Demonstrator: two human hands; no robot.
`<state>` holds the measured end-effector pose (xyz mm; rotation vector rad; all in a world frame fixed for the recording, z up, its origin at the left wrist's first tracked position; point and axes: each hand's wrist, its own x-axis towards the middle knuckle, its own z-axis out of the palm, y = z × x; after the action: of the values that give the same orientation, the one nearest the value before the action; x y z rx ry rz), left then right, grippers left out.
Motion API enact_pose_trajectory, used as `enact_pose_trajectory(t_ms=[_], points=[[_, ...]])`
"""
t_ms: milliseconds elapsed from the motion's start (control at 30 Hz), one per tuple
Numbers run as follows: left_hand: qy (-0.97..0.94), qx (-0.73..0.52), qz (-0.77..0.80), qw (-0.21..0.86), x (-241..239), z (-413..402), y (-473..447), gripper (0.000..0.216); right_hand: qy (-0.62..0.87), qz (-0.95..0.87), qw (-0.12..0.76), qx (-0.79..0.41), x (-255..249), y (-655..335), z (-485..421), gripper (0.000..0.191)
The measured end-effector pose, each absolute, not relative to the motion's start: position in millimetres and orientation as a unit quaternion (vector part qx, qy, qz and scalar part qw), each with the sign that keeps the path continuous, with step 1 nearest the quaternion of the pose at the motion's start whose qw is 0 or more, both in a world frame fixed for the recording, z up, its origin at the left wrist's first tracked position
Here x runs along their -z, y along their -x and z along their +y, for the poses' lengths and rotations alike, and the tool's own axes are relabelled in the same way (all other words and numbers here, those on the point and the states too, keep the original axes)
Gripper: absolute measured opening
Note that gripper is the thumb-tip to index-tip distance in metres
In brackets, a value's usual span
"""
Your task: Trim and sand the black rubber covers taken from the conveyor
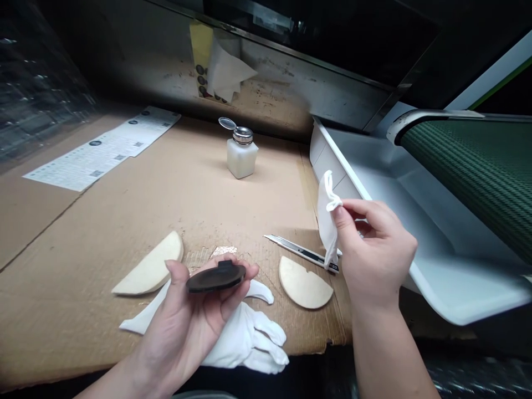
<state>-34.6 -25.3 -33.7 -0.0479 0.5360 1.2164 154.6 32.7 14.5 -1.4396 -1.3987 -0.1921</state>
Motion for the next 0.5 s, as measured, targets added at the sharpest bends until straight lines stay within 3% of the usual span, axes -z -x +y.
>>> enact_pose_trajectory(t_ms=[500], points=[[-0.013, -0.553, 0.252, 0.794, 33.4, -27.6, 36.5, 0.049, 0.647, -0.574, 0.484, -0.131, -8.8, -149.1, 37.3, 0.013]])
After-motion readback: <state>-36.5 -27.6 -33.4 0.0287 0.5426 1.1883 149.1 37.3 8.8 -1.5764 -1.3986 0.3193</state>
